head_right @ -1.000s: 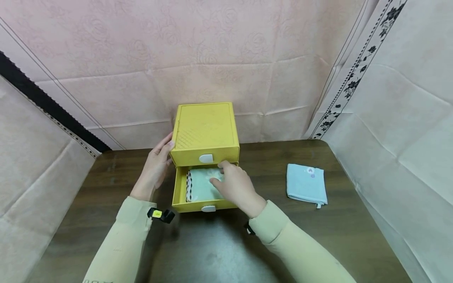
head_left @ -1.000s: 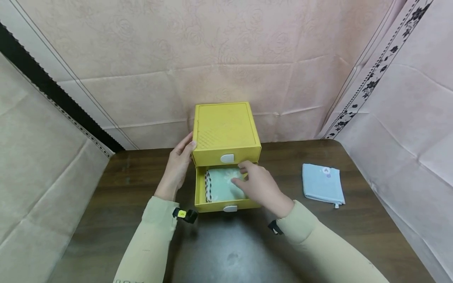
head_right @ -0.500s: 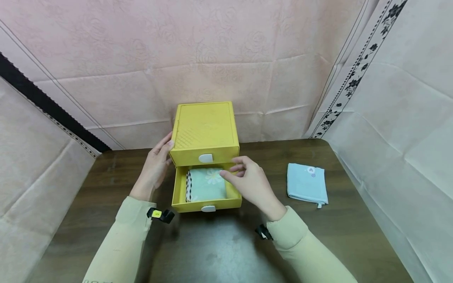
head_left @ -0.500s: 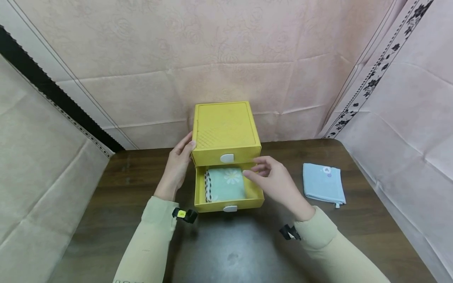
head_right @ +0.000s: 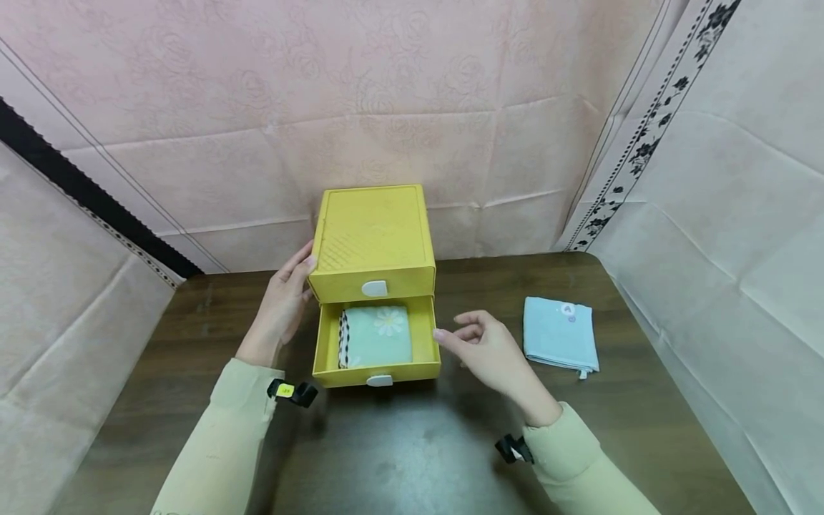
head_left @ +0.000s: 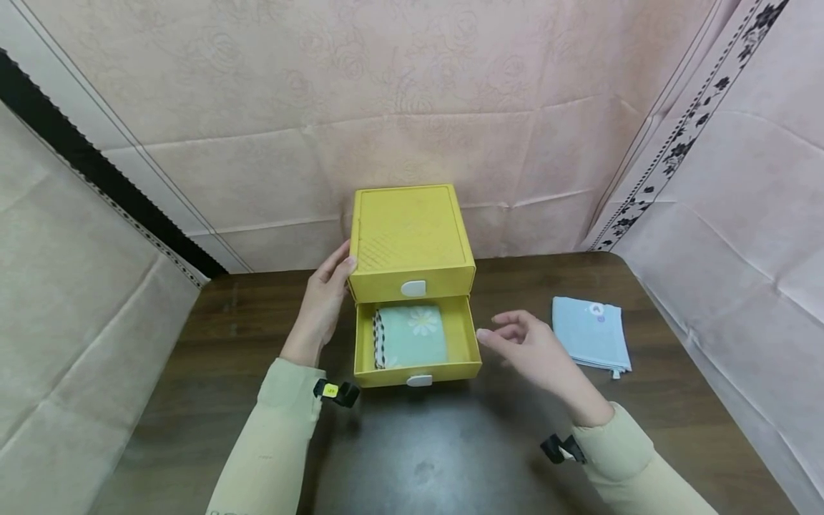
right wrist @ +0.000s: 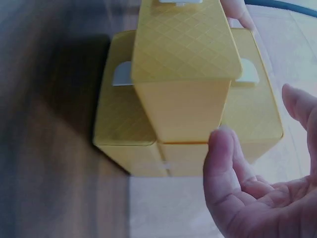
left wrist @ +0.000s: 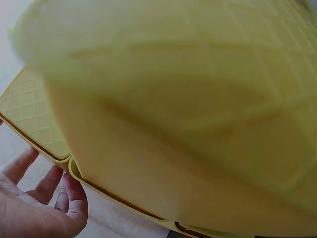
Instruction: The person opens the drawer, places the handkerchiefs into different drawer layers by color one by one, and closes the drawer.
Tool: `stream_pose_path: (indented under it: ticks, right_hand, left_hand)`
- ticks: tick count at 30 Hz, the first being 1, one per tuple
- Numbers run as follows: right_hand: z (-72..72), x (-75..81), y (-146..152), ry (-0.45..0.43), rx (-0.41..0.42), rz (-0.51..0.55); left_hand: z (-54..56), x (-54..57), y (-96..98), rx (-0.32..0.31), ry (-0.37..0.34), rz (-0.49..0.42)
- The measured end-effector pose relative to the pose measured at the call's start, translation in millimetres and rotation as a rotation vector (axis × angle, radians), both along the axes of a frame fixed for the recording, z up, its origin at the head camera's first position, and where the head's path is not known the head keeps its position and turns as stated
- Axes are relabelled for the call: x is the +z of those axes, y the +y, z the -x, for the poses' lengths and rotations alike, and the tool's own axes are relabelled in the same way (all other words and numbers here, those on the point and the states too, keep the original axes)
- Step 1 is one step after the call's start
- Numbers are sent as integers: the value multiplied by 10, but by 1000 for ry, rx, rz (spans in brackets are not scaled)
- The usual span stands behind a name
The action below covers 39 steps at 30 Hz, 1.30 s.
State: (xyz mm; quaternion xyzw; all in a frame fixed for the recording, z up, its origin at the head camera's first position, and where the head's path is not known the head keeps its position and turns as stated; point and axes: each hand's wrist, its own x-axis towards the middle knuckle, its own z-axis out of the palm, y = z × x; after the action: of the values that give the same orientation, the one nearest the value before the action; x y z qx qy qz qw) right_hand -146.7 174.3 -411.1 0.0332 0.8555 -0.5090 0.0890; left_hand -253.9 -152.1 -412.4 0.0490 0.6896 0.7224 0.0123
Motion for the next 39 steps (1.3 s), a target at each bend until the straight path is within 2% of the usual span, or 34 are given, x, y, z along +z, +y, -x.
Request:
stream_pose_path:
  ticks: [5,8,15,24,31,39]
  right_hand:
    - [-73,-80,88,-105,31,-41]
    - [-121,-119,108,-130,93,-51]
    - [-207,-191,53,-149,302,34]
    - [-279,-312,-178,-185,474,158]
    - [-310,-439,-439,-219,479,250]
    - [-330,-519,-612,-232,403,362]
  left_hand:
    - [-6,4,-2,-1,-4,0]
    - [-6,5,0,-1,0,-6]
    - [-2,-1,5,-2,2,-19]
    - [6,-9,6,-6,6,-21]
    - [-4,12,8,5,-11,-3]
    - [-8,16,6,5,-7,2]
